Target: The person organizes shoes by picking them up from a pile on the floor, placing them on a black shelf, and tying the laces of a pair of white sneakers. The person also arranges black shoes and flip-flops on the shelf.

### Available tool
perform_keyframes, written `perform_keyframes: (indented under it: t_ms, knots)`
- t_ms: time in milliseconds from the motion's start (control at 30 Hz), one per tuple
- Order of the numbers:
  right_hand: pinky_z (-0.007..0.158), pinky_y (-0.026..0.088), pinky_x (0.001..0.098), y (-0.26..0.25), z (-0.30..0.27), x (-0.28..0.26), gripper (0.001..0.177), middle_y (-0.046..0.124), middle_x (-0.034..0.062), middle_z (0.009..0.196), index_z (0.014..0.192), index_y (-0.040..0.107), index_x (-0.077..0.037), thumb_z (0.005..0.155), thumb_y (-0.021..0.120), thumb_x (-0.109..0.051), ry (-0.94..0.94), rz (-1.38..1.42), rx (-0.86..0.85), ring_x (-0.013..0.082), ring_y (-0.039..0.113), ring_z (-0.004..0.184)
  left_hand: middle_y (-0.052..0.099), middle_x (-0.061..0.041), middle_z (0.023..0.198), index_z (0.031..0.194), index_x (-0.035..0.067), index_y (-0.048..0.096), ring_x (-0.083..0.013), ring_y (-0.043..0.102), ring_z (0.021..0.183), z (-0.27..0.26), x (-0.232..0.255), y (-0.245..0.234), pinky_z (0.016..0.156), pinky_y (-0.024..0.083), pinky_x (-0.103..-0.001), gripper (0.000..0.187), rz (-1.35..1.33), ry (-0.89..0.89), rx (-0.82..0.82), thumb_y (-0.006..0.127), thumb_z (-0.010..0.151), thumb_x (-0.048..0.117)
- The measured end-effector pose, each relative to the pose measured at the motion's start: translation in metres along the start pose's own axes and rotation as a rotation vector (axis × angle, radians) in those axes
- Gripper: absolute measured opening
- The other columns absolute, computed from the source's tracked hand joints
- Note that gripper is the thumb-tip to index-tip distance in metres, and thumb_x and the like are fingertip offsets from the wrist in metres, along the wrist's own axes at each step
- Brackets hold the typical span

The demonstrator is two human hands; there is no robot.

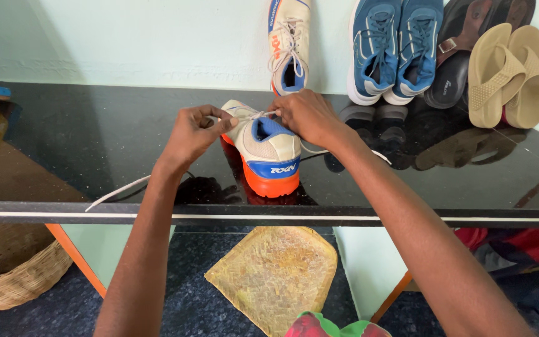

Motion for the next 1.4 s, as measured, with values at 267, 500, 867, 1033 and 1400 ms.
perform_keyframes:
  t_ms: [267,500,867,1033,1400]
  knots:
    - [0.075,0.055,0.0476,0.002,-0.005,-0.003,0.019,0.074,0.0154,0.087,0.103,0.079,-0.012,0.086,0.070,-0.011,-0.018,-0.122,0.034,0.0338,0.071,0.083,0.052,0.004,0.059,0.094,-0.001,0.078,-0.0052,0.036,0.054,-0.008,0.006,-0.008,0.047,0.029,-0.029,0.025,0.047,0.021,0.160,0.074,0.094,0.023]
    - [0.068,0.052,0.0500,0.013,-0.026,0.013,0.022,0.073,0.0154,0.082,0.108,0.079,-0.021,0.091,0.066,-0.018,-0.017,-0.115,0.139,0.0362,0.068,0.077,0.054,-0.006,0.054,0.092,-0.002,0.078,-0.0082,0.041,0.051,-0.010,-0.001,-0.016,0.048,0.035,-0.032,0.025,0.246,-0.028,0.209,0.077,0.091,0.024]
    - [0.071,0.053,0.0481,0.031,-0.027,0.019,0.019,0.075,0.0160,0.090,0.105,0.075,-0.015,0.099,0.061,-0.026,0.192,0.117,0.069,0.0374,0.071,0.085,0.072,-0.010,0.067,0.092,-0.002,0.074,-0.0179,0.066,0.056,-0.013,-0.021,0.001,0.063,0.053,-0.036,0.039,0.330,-0.194,0.101,0.053,0.099,0.029]
    - [0.053,0.062,0.0378,0.032,-0.018,0.023,0.029,0.076,0.0063,0.092,0.107,0.069,-0.009,0.099,0.052,-0.032,0.520,0.480,-0.143,0.0221,0.076,0.069,0.069,-0.014,0.066,0.100,-0.002,0.072,-0.0228,0.066,0.053,-0.012,-0.011,0.019,0.053,0.054,-0.039,0.047,0.282,-0.313,0.053,0.047,0.102,0.038]
    - [0.061,0.063,0.0377,0.002,-0.019,0.000,0.080,0.073,0.0071,0.104,0.139,0.057,-0.017,0.079,0.059,-0.070,0.583,0.692,-0.459,0.0171,0.073,0.078,0.073,-0.020,0.100,0.123,-0.006,0.059,-0.0261,0.075,0.082,-0.014,0.023,0.044,0.062,0.064,-0.040,0.083,-0.039,-0.431,-0.111,0.058,0.085,0.068]
Point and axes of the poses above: each hand's wrist, its own z-axis towards the middle knuckle, its own y-axis out of the palm, x = y × z, the point moved 1 cm from there along z, towards the middle knuckle
